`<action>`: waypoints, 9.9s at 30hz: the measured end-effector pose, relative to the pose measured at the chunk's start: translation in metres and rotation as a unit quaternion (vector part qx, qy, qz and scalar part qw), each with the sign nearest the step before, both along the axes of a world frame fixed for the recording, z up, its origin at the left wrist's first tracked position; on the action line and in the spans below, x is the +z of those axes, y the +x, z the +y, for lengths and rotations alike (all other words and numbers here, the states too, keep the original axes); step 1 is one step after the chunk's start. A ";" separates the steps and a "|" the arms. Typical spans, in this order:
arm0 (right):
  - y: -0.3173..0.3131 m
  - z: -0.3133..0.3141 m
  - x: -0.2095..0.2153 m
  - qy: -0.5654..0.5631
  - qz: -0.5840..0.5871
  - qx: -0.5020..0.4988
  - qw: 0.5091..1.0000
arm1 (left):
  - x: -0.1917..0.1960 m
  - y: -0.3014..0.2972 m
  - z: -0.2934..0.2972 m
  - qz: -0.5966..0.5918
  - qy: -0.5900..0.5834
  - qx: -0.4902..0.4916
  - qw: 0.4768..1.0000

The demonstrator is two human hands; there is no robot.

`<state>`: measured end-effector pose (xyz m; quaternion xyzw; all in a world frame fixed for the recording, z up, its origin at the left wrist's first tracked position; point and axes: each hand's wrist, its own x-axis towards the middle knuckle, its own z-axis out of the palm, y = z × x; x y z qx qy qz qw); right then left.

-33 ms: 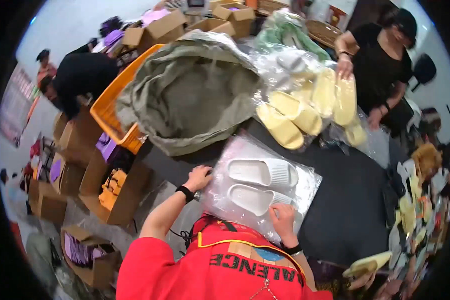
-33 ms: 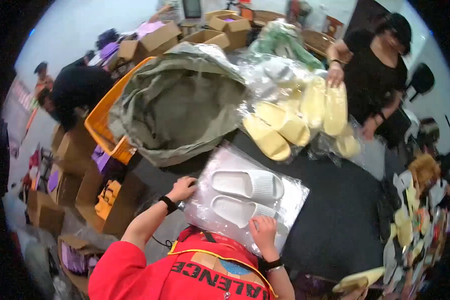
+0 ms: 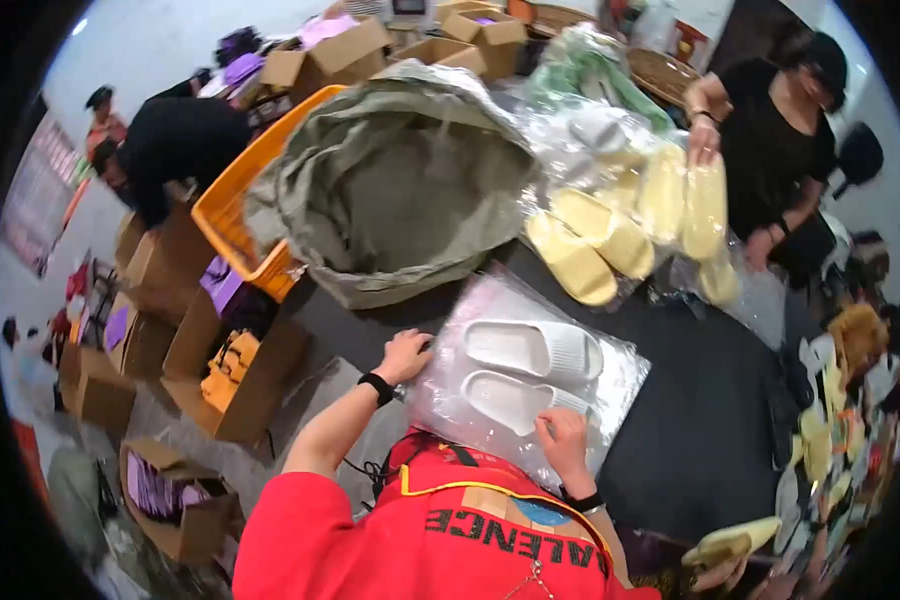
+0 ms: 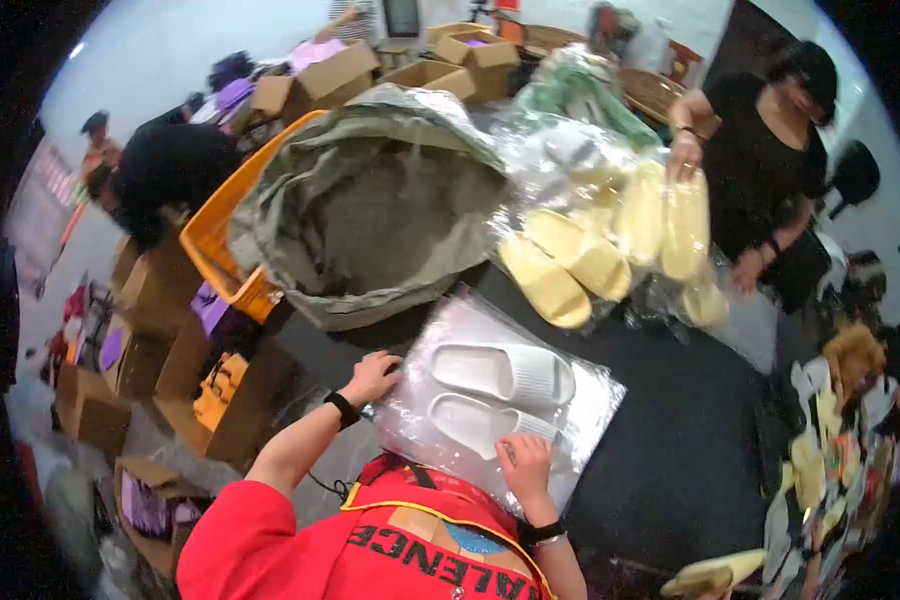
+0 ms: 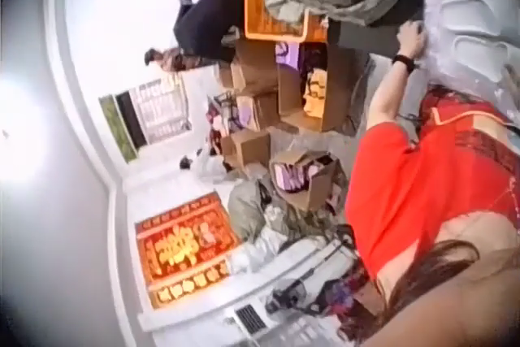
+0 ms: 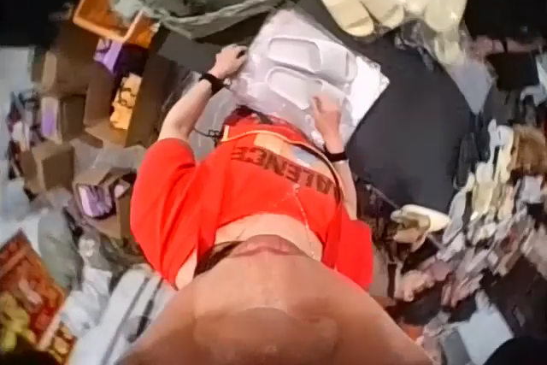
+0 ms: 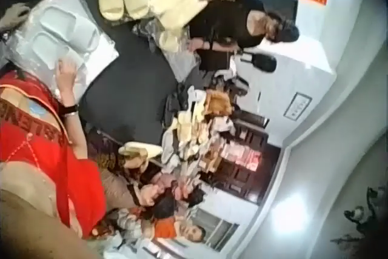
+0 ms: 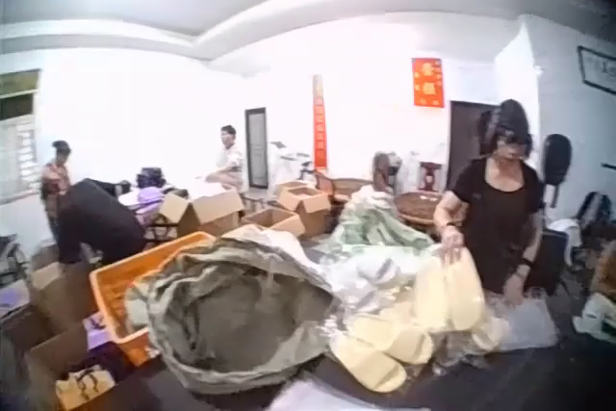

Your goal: Packing finished slippers and sandals into plastic bags for shipping.

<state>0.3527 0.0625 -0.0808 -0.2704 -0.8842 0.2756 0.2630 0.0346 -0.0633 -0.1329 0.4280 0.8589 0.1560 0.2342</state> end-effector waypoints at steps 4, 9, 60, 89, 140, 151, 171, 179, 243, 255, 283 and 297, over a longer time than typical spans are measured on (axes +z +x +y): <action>-0.010 -0.008 0.002 -0.034 -0.040 0.052 0.997 | 0.013 -0.004 -0.016 0.081 0.196 0.135 0.968; 0.004 -0.005 -0.019 -0.015 -0.037 0.074 0.996 | 0.070 -0.072 -0.031 0.196 0.319 0.253 0.892; -0.171 -0.001 0.086 -0.314 0.344 -0.156 0.871 | 0.143 -0.284 -0.086 0.048 0.286 0.033 0.956; -0.238 -0.029 0.032 -0.378 0.059 0.190 0.904 | 0.207 -0.045 -0.056 -0.056 0.534 -0.265 0.801; -0.349 -0.193 0.095 -0.140 -0.006 0.567 0.812 | 0.315 0.002 -0.415 0.629 0.305 0.559 0.445; -0.337 -0.156 0.064 -0.142 -0.104 0.581 0.794 | 0.290 0.100 -0.510 0.725 0.249 0.597 0.237; -0.349 -0.155 -0.018 -0.103 -0.204 0.562 0.795 | 0.209 0.087 -0.392 0.335 0.368 0.628 0.599; -0.342 -0.155 -0.054 -0.181 -0.248 0.448 0.839 | 0.031 0.075 -0.499 0.160 0.145 0.693 0.688; -0.113 -0.104 -0.021 -0.043 -0.104 0.348 0.931 | -0.057 -0.037 -0.346 -0.114 -0.036 0.295 0.948; -0.058 -0.022 -0.010 -0.112 -0.077 0.272 0.953 | 0.197 -0.060 -0.235 -0.084 0.307 0.309 0.896; 0.024 -0.062 0.000 -0.231 -0.002 -0.176 0.957 | 0.106 -0.070 0.042 -0.285 0.297 0.009 0.911; 0.072 -0.039 -0.063 -0.147 -0.200 -0.364 0.898 | 0.020 0.115 0.103 0.058 0.075 -0.382 0.919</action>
